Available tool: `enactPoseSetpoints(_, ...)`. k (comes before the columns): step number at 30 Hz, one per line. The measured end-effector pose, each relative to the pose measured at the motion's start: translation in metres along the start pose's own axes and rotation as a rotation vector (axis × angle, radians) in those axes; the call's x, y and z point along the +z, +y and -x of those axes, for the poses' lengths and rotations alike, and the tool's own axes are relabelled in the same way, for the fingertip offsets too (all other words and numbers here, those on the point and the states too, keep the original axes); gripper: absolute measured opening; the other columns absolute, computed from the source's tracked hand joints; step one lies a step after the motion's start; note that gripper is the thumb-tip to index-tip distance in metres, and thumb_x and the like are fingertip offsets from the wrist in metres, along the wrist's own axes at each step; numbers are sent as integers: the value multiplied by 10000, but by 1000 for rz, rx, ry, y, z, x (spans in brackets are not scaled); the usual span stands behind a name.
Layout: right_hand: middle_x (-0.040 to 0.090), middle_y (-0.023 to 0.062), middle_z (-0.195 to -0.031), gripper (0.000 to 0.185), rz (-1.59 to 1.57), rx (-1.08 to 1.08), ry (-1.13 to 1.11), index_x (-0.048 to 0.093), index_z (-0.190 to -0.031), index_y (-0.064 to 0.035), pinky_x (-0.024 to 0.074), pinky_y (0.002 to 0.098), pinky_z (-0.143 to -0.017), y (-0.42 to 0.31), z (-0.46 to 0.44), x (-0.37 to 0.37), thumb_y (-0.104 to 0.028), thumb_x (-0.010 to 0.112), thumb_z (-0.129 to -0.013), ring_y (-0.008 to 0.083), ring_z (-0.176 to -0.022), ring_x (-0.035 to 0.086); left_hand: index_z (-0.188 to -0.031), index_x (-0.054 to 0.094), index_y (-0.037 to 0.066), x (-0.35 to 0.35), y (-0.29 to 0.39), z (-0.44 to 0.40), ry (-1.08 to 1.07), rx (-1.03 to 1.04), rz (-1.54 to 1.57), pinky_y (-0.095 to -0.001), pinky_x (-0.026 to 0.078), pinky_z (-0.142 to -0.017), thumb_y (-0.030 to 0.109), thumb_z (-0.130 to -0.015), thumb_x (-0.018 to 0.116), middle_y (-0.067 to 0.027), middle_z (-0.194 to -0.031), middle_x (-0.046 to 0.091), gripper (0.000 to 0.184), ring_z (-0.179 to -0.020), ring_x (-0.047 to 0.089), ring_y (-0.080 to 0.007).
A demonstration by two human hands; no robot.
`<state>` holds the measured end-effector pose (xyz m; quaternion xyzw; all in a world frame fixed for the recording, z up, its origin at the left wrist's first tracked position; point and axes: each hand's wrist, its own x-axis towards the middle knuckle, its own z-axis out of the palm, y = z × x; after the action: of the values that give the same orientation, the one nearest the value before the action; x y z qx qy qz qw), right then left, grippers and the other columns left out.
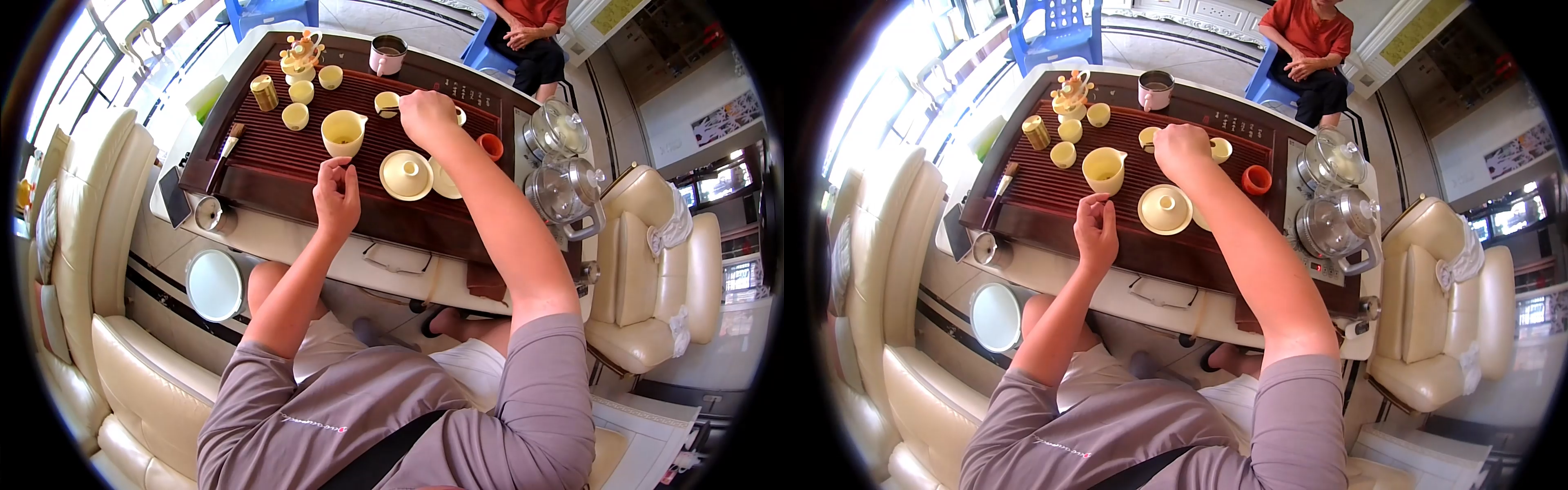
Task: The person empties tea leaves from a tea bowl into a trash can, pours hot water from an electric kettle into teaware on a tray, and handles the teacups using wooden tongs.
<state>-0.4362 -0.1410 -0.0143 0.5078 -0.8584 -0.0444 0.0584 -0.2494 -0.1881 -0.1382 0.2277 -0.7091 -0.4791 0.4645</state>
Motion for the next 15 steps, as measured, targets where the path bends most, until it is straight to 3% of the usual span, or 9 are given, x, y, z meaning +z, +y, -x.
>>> enactPoseSetpoints(6, 741, 142, -932, 204, 14, 11, -5, 748, -902, -72, 588, 409, -745, 2, 2, 2, -123, 551, -890, 295, -879, 728, -1072, 559, 21, 1, -3, 0, 11, 14, -5, -246, 383, -517, 52, -957, 599, -9, -611, 505, 126, -532, 465, -85)
enactPoseSetpoints(8, 739, 146, -938, 196, -4, 17, 1, 743, -907, -70, 589, 412, -742, 6, 8, -2, -121, 555, -889, 301, -883, 727, -1080, 562, 11, 2, -2, 1, 12, -5, 29, -209, 323, -527, 58, -972, 588, 40, -617, 445, 120, -561, 386, -37)
enactPoseSetpoints(10, 715, 140, -945, 229, -86, 76, 3, 702, -920, -47, 569, 441, -767, 11, 18, -10, -222, 558, -949, 322, -901, 705, -1079, 563, 11, 2, -2, 1, 9, -6, 33, -209, 325, -527, 58, -972, 589, 40, -617, 445, 119, -563, 388, -35)
enactPoseSetpoints(11, 698, 164, -950, 276, -155, 71, 86, 675, -900, -30, 547, 447, -757, 19, 25, -6, -290, 597, -950, 342, -889, 687, -1077, 563, 11, 2, -2, 1, 6, -10, 38, -208, 326, -528, 59, -972, 589, 39, -617, 445, 118, -566, 391, -34)
enactPoseSetpoints(15, 680, 139, -861, 227, -391, 115, 337, 685, -966, -39, 543, 438, -700, 40, 89, -5, -255, 635, -917, 345, -804, 675, -1077, 563, 22, 2, -7, 1, 10, -6, 48, -212, 329, -531, 54, -972, 590, 42, -629, 466, 113, -570, 390, -35)
